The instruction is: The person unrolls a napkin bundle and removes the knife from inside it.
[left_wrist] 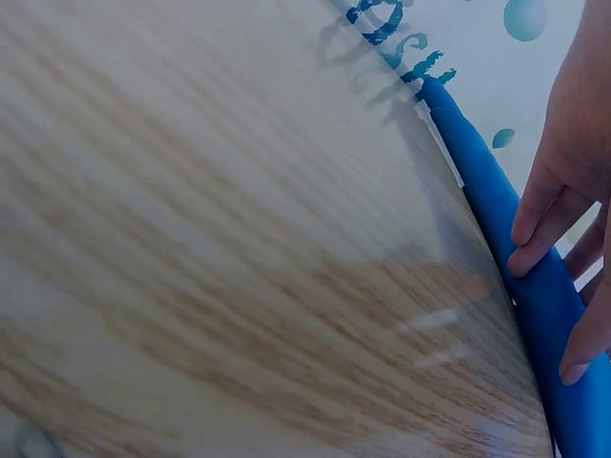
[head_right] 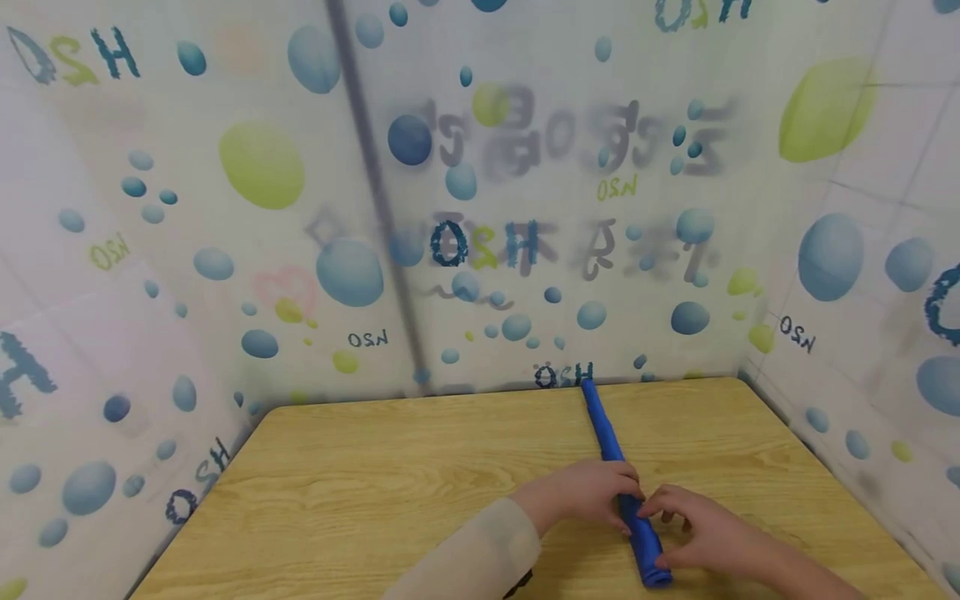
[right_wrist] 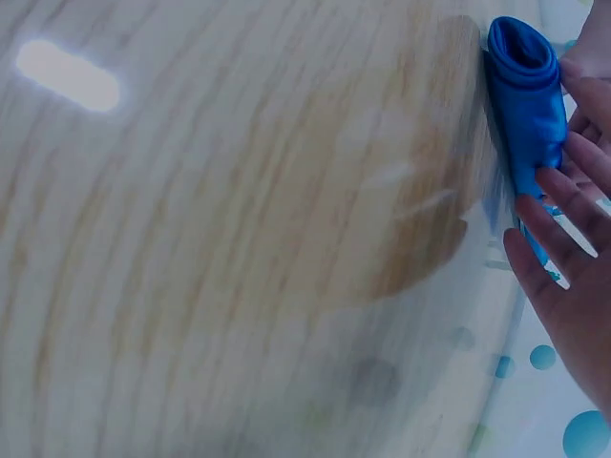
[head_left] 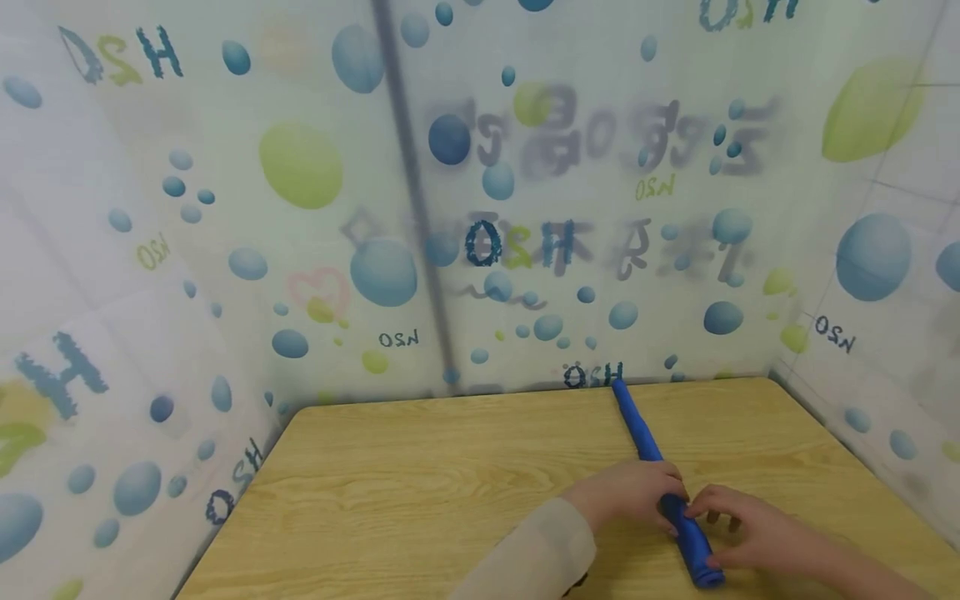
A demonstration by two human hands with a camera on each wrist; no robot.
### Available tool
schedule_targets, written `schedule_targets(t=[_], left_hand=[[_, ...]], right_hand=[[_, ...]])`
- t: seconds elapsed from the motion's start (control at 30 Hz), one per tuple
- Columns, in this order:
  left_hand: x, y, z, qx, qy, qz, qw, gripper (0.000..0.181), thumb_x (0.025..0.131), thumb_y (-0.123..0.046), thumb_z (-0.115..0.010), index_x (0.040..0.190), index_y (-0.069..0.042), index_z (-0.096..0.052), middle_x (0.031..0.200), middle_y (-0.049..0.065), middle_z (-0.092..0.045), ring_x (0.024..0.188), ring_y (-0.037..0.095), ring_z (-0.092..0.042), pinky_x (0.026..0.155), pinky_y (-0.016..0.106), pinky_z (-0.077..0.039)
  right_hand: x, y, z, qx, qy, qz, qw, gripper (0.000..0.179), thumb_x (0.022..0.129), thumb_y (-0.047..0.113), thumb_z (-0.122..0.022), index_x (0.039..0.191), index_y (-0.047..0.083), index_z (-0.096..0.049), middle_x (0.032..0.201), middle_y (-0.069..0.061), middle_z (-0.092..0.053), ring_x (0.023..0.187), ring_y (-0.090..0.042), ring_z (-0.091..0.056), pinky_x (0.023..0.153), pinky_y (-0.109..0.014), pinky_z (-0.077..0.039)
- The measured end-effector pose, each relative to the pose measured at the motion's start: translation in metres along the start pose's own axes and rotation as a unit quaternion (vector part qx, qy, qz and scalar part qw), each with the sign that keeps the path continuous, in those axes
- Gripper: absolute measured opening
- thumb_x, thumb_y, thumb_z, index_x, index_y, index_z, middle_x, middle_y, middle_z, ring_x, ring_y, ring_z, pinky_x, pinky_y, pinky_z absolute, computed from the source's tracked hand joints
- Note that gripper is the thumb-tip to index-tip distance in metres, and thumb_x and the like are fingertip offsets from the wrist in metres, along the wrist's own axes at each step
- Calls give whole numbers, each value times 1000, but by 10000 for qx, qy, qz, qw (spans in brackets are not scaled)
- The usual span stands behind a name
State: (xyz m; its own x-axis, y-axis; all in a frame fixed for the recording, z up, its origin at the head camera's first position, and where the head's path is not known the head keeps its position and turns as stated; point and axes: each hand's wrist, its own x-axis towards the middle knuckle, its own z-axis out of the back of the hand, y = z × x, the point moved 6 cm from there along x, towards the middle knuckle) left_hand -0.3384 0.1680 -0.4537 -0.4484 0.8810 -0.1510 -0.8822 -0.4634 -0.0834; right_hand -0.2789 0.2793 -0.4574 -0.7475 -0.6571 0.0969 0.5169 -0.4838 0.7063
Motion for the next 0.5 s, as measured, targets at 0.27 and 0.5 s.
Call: schedule_targets(t=[0.27, 0.5], left_hand=[[-7, 4, -2, -220, 181, 120, 9995, 36, 78, -42, -65, 112, -32, -56, 116, -19, -42, 98, -7, -42, 85, 9, -32], [-13, 6, 0, 29, 25, 74, 10000, 37, 78, -44, -65, 111, -31, -55, 116, -17, -42, 96, -6, -43, 83, 8, -33]], right_hand=[[4, 16, -3, 238, 296, 410, 9984, 36, 82, 20, -65, 116, 13, -53, 111, -1, -51, 95, -15, -51, 71, -25, -46], [10, 18, -6, 32, 220, 281, 9994, 35, 81, 23, -66, 113, 17, -56, 108, 2, -50, 89, -14, -50, 68, -27, -45]])
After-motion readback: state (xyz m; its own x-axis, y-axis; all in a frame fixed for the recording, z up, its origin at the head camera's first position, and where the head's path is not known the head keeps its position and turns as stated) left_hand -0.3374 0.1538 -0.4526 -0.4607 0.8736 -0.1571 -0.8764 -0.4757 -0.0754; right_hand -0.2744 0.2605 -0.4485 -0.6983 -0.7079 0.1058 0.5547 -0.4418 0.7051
